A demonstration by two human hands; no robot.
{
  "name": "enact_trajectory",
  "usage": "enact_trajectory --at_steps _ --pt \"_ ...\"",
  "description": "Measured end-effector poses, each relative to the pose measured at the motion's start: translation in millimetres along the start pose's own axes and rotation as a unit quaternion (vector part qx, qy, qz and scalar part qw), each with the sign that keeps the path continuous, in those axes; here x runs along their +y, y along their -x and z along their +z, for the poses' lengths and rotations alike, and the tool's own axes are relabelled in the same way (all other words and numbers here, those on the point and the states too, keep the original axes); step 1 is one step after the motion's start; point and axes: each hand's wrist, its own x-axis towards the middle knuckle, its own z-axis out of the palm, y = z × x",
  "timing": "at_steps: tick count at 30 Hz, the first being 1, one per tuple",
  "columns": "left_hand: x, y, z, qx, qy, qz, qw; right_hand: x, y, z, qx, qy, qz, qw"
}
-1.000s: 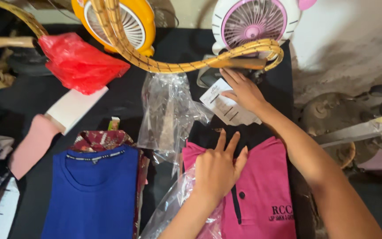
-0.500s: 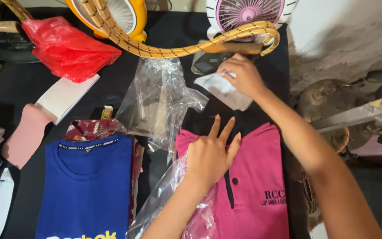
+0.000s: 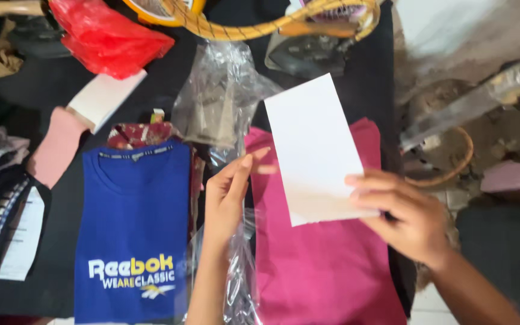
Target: The person folds and stacks several t-shirts on a table, places a paper document on top, and then wraps the stack in a clear plastic bag. The person smooths the shirts and adjusts the plastic to enclose the bundle.
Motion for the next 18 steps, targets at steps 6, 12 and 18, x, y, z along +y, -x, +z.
enact_trajectory --at_steps 6,12,18 --pt "27.9 60.4 -8.1 -0.079 -0.107 -0.032 0.991 -39.4 78.0 17.4 0.016 0.013 0.031 0.999" --pt "44.2 108.6 -7.5 -0.101 -0.295 0.131 0.941 -67.6 111.1 3.7 0.070 0.086 0.041 0.993" --pt "47.5 133.3 0.9 -0.119 -0.278 0.215 0.929 -92.7 99.9 -21.1 0.139 -0.129 0.040 0.981"
